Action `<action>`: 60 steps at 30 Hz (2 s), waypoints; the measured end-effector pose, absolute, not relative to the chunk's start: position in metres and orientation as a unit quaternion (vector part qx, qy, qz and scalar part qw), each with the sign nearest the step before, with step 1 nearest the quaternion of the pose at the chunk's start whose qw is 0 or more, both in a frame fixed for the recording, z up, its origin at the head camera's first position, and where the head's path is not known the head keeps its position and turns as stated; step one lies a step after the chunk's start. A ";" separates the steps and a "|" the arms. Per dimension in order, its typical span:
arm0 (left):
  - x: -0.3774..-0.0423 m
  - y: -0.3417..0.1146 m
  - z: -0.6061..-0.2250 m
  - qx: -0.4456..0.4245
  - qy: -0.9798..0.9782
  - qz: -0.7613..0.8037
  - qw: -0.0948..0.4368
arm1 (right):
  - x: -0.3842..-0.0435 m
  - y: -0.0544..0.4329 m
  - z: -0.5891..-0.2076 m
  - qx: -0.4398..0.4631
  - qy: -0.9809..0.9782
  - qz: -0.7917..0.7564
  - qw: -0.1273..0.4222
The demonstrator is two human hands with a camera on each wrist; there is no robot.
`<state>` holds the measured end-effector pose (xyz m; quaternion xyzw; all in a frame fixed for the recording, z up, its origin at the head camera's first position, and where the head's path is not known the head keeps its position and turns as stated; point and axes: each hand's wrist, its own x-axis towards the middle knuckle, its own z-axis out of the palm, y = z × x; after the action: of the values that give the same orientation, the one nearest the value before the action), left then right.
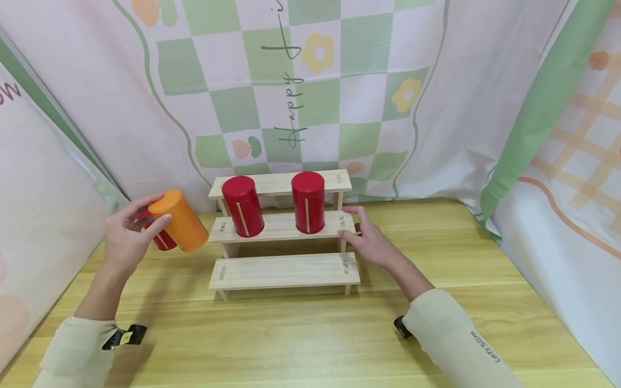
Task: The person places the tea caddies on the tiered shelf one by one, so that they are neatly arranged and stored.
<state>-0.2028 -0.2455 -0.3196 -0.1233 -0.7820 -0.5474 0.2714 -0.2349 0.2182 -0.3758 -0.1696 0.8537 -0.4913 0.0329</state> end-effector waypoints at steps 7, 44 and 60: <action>-0.201 -0.242 -0.317 -0.137 -0.779 -0.547 0.275 | -0.235 0.218 -0.375 -0.170 0.853 -0.493 0.036; -0.199 -0.225 -0.316 -0.377 -0.711 -0.558 0.205 | -0.234 0.218 -0.376 -0.170 0.853 -0.492 0.034; -0.197 -0.205 -0.324 -0.389 -0.719 -0.549 0.171 | -0.234 0.217 -0.374 -0.167 0.854 -0.492 0.037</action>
<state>-0.1974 -0.2046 -0.3239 -0.3895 -0.7192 -0.5493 0.1712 -0.2337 0.2170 -0.3744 -0.1670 0.8538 -0.4917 0.0371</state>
